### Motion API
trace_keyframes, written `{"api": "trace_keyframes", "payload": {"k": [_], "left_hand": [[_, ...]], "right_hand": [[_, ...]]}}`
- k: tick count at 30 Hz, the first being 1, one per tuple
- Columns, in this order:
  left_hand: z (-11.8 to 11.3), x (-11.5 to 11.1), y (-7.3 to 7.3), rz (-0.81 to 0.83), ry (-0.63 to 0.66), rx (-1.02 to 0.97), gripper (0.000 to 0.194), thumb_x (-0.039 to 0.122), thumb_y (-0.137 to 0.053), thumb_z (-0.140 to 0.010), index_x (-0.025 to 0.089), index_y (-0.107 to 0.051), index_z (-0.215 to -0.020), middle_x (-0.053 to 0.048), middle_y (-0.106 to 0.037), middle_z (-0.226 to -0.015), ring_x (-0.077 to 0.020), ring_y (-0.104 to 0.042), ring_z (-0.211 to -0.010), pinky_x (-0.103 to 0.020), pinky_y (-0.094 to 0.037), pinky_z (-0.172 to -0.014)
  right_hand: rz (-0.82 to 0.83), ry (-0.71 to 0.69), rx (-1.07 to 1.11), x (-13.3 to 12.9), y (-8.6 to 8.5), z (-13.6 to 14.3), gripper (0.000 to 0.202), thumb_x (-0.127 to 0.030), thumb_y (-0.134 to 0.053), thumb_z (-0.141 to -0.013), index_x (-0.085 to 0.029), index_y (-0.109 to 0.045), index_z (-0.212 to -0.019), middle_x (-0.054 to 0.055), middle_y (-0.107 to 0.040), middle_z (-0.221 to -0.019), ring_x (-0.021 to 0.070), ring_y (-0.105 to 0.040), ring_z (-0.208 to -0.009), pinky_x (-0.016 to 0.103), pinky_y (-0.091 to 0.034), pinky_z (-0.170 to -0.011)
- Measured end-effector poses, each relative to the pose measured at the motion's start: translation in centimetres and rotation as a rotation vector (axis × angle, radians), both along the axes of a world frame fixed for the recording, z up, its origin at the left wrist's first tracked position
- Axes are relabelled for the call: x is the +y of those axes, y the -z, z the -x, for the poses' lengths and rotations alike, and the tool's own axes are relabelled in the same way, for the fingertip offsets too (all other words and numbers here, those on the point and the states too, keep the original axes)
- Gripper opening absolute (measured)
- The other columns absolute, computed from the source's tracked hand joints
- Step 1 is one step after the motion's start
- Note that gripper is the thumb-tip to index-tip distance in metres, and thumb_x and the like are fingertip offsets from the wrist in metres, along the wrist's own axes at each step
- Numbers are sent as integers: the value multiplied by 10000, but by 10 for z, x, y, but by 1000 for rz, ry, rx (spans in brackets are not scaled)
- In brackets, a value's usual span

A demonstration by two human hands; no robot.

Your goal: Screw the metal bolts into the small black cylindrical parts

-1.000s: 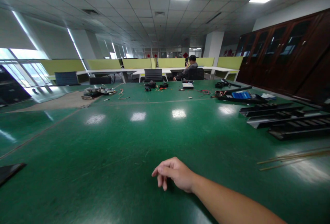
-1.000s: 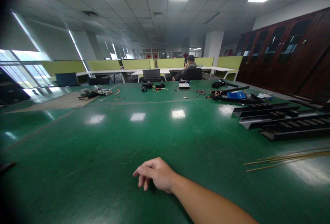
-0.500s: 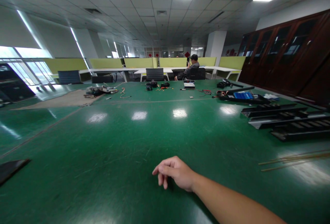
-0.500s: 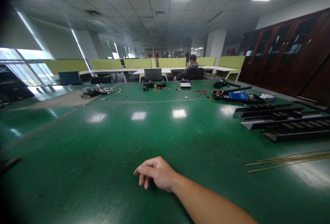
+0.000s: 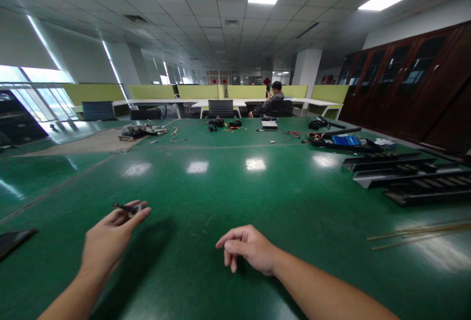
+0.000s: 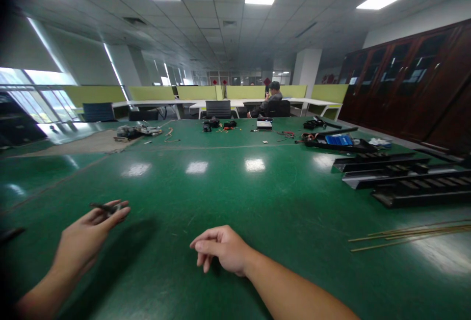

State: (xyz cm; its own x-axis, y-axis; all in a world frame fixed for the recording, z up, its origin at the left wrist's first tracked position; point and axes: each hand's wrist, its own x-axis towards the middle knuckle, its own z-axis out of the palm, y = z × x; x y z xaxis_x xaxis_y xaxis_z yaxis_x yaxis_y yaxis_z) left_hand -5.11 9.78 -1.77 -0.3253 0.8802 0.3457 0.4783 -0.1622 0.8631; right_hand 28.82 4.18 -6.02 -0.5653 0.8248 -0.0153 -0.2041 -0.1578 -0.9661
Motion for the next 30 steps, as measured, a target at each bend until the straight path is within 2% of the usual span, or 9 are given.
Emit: {"api": "trace_keyframes", "payload": {"k": [1, 4, 7, 10, 13, 15, 19, 24, 30], "left_hand": [[-13, 12, 6, 56, 71, -96, 461, 448, -728, -812, 148, -664, -1157, -58, -718, -1131, -232, -647, -1115, -383, -481, -1038], [-61, 38, 20, 86, 201, -117, 527, 484, -738, -782, 156, -666, -1188, -94, -709, -1150, -263, -624, -1165, -419, -417, -1112], [-105, 44, 27, 116, 382, 9, 564, 509, -693, -806, 172, -635, -1254, -104, -710, -1138, -275, -675, -1053, -422, -500, -1019], [-127, 38, 33, 72, 516, 161, 546, 488, -628, -863, 239, -557, -1344, -66, -690, -1178, -221, -697, -951, -343, -562, -882], [-130, 32, 39, 4, 575, 240, 642, 443, -670, -854, 291, -430, -1429, -34, -682, -1158, -181, -685, -942, -308, -557, -875], [-127, 32, 42, -50, 581, 290, 616, 424, -715, -828, 282, -477, -1378, -34, -682, -1129, -185, -671, -976, -319, -544, -909], [-120, 34, 46, -199, 588, 434, 364, 396, -728, -829, 244, -638, -1148, -52, -675, -1075, -203, -640, -991, -340, -526, -889], [-122, 29, 44, -358, 723, 502, 370, 318, -722, -851, 273, -621, -1204, -42, -662, -1068, -178, -605, -982, -321, -512, -855], [-125, 23, 44, -415, 781, 572, 373, 282, -694, -873, 260, -612, -1236, -64, -662, -1084, -191, -595, -968, -349, -505, -839]], "right_hand": [[-1, 14, 2, 0, 0, 0, 387, -422, -718, -820, -100, -716, -1034, 30, -681, -689, 107, -589, -499, 225, -432, -517], [-35, 156, 14, 2, -2, -1, 374, -374, -743, -786, -105, -702, -1044, 15, -663, -675, 102, -554, -475, 226, -419, -492], [-81, 434, 14, 10, -3, -5, 369, -325, -738, -779, -119, -676, -1079, -12, -628, -663, 95, -518, -471, 226, -403, -489], [-99, 604, -17, 18, 0, -8, 375, -290, -708, -801, -133, -640, -1135, -31, -600, -655, 98, -513, -481, 232, -406, -507], [-104, 588, -69, 21, 4, -8, 448, -272, -712, -799, -155, -589, -1214, -39, -592, -681, 106, -535, -508, 237, -424, -529], [-113, 561, -122, 21, 6, -6, 499, -271, -728, -788, -170, -562, -1248, -39, -593, -706, 112, -546, -529, 238, -434, -530], [-165, 552, -217, 18, 7, -3, 524, -256, -747, -774, -185, -558, -1257, -28, -612, -750, 117, -559, -574, 237, -446, -546], [-161, 543, -225, 19, 6, -2, 525, -254, -755, -775, -168, -575, -1261, -18, -618, -752, 116, -554, -583, 240, -455, -550], [-112, 541, -201, 22, 6, 0, 469, -280, -757, -759, -123, -654, -1189, -15, -584, -709, 109, -533, -551, 243, -466, -522]]}}
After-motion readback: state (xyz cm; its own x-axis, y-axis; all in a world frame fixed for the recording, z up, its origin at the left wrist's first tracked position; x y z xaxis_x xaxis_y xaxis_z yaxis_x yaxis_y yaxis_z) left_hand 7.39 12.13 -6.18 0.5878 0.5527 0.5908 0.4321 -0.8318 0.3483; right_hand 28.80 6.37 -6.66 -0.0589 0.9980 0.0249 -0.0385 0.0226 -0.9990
